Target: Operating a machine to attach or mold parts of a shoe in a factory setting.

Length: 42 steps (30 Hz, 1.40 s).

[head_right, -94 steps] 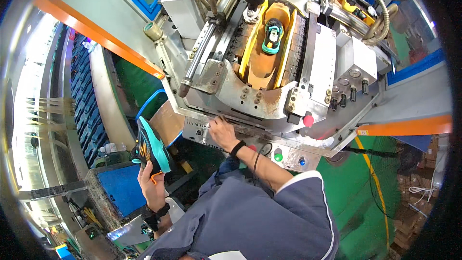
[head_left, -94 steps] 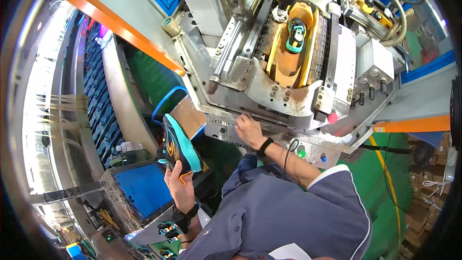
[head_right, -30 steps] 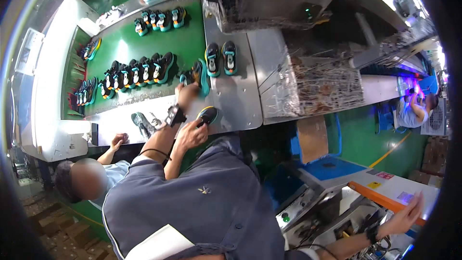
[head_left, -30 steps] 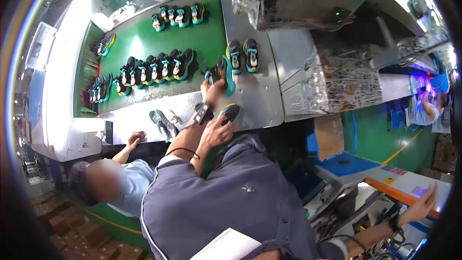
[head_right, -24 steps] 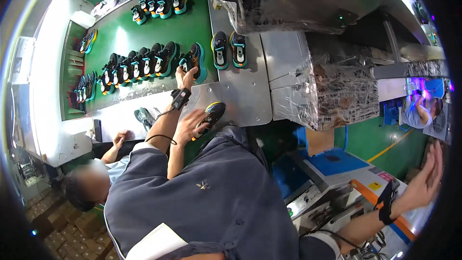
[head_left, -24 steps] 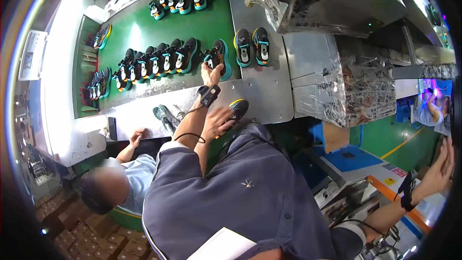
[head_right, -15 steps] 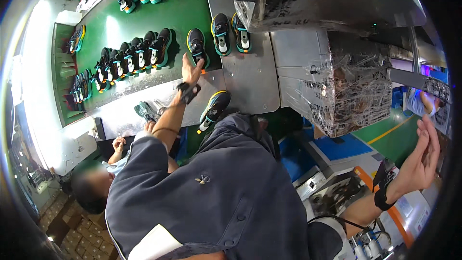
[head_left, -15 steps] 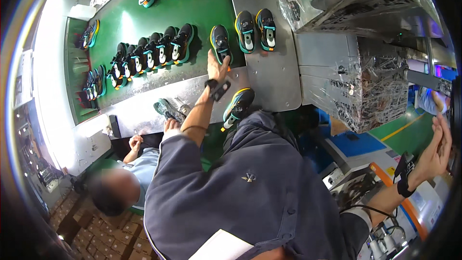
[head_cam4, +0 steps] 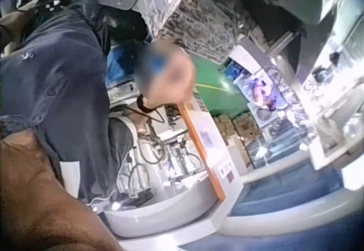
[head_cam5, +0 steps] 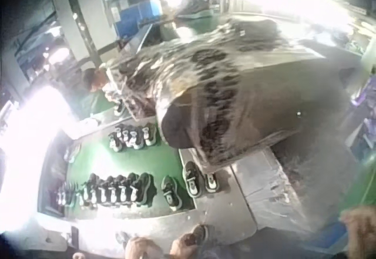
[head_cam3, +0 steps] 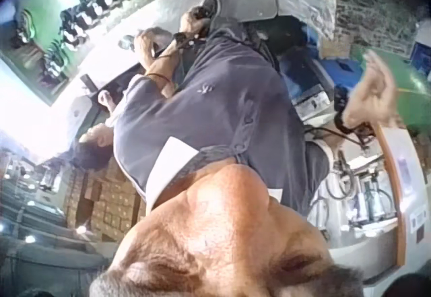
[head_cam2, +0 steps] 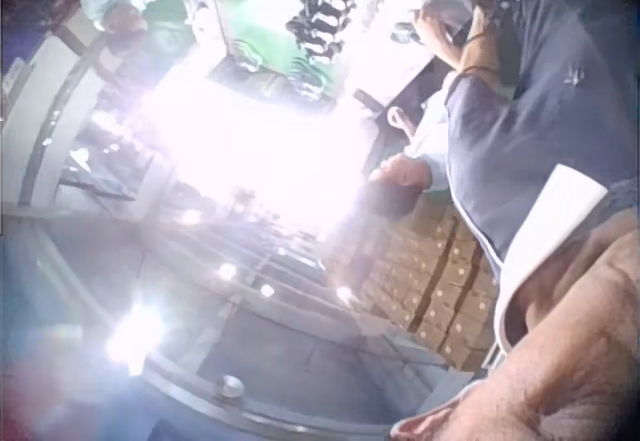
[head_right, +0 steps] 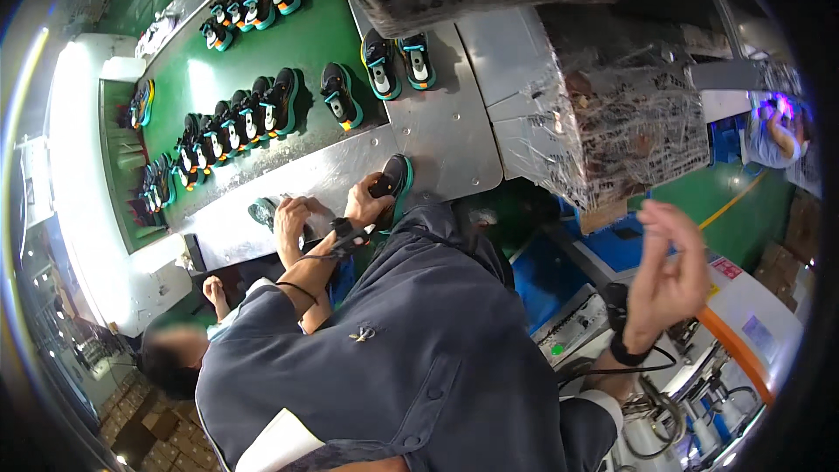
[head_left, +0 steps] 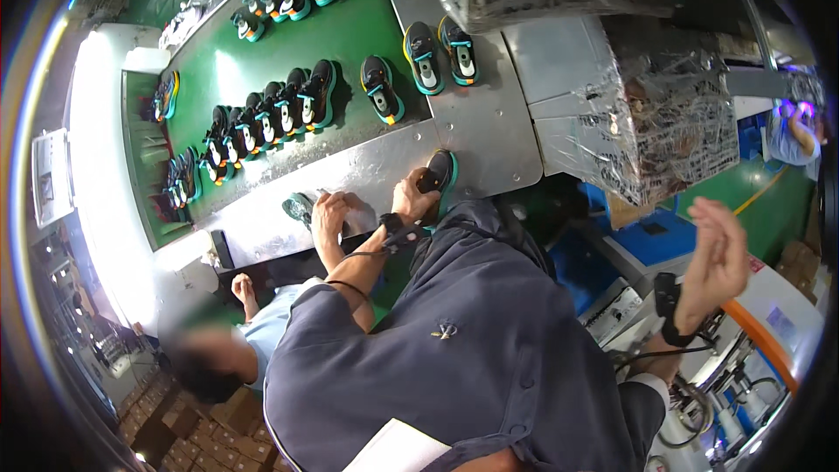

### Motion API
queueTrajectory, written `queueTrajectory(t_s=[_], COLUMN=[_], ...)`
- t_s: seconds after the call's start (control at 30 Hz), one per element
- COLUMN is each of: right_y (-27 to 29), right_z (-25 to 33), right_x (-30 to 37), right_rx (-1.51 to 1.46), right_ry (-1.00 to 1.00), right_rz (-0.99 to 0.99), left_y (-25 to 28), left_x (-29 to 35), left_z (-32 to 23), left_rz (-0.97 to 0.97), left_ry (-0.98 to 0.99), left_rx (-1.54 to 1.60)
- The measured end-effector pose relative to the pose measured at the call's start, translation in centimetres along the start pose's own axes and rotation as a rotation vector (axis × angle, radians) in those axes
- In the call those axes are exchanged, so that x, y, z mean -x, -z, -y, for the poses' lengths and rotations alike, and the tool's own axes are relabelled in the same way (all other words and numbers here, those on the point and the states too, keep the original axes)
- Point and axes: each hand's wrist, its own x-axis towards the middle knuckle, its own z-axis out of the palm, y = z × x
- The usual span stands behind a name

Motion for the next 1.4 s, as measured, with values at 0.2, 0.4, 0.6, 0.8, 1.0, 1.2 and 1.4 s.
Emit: queueTrajectory(t_s=[0.2,0.4,0.6,0.8,1.0,1.2,1.4], right_y=[-5.6,-8.5,-4.3,0.4,1.4,-1.4,-5.4], right_z=[0.7,-0.2,-0.9,-0.8,-0.5,0.3,0.4], right_x=[6.2,8.9,11.7,15.8,19.8,23.2,24.1], right_rx=[-0.246,-0.824,-0.780,-0.567,-0.588,-0.738,-0.739], right_ry=[-0.151,-0.474,-0.419,-0.344,-0.320,-0.328,-0.316], right_rz=[0.167,0.281,-0.138,-0.159,0.076,0.366,0.596], left_y=[6.7,6.6,1.4,-1.9,-3.0,-3.1,-1.8], left_x=[4.9,9.8,13.6,18.3,24.7,29.1,30.8], left_z=[-14.2,-27.3,-31.7,-30.7,-26.0,-19.3,-13.9], left_rz=[0.198,0.378,0.459,0.513,0.384,0.186,0.112], left_ry=[-0.229,-0.483,-0.855,-0.784,-0.627,-0.511,-0.442], left_rx=[0.235,0.381,0.326,0.432,0.540,0.672,0.818])
